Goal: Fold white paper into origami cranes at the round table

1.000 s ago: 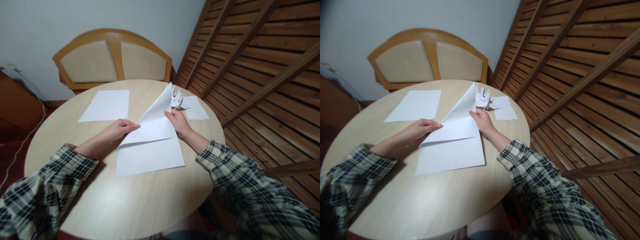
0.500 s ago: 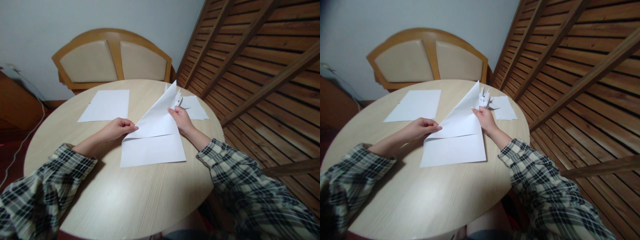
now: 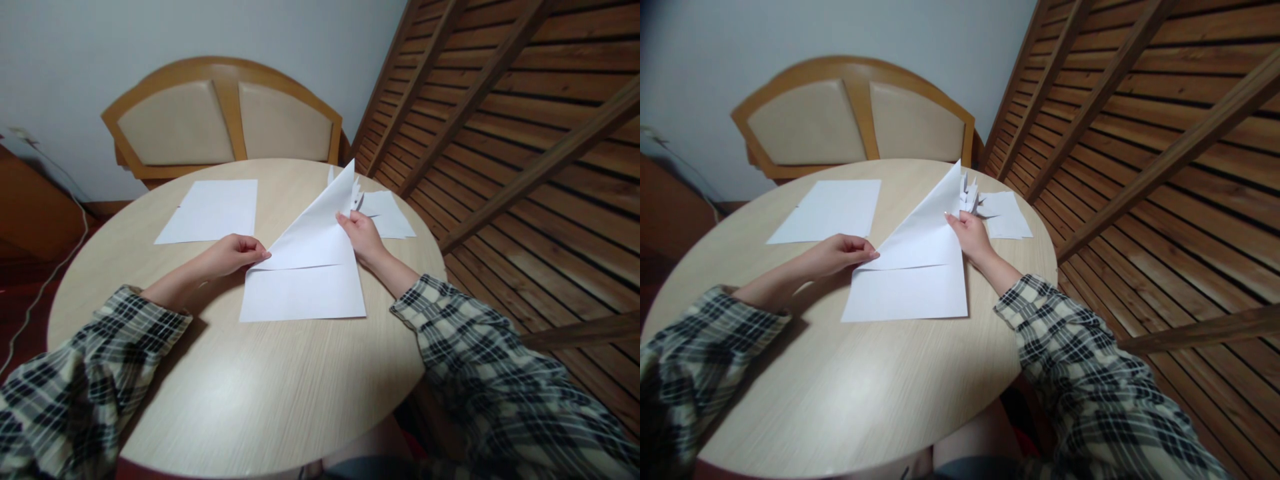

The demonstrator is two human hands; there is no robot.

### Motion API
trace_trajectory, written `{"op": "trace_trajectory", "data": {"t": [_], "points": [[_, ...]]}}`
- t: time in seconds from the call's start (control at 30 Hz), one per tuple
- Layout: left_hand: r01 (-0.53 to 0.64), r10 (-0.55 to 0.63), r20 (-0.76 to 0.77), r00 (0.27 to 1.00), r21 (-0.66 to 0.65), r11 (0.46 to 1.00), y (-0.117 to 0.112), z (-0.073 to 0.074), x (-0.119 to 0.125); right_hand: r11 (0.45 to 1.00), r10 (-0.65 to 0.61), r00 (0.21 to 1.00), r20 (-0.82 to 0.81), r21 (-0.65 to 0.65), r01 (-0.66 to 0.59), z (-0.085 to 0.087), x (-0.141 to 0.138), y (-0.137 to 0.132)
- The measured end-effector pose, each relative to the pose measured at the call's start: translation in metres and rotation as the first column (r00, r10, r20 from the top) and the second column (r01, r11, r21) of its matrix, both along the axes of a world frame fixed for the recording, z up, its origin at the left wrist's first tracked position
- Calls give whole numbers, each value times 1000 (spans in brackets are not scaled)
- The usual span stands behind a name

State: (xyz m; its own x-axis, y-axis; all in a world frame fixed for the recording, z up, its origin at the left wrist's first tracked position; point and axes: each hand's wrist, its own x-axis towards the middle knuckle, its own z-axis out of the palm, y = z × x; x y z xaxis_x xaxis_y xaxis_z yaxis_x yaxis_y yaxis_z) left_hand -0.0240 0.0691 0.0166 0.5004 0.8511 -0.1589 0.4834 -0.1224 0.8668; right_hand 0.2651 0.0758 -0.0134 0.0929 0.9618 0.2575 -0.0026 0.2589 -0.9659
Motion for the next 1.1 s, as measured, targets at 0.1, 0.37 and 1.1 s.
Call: {"op": "trace_trajectory", "data": {"t": [0.1, 0.37, 1.1], "points": [[30, -29, -14, 999, 34, 999, 0, 1, 0, 1000, -23, 1000, 15, 10, 23, -1, 1, 2], [13, -10, 42, 999, -62, 998, 3, -3, -3, 998, -53, 999, -13, 30, 53, -3, 8, 6], [-22, 22, 66, 998, 3, 1000, 7, -4, -5, 998, -56, 998, -1, 31, 56, 0, 7, 4]]}}
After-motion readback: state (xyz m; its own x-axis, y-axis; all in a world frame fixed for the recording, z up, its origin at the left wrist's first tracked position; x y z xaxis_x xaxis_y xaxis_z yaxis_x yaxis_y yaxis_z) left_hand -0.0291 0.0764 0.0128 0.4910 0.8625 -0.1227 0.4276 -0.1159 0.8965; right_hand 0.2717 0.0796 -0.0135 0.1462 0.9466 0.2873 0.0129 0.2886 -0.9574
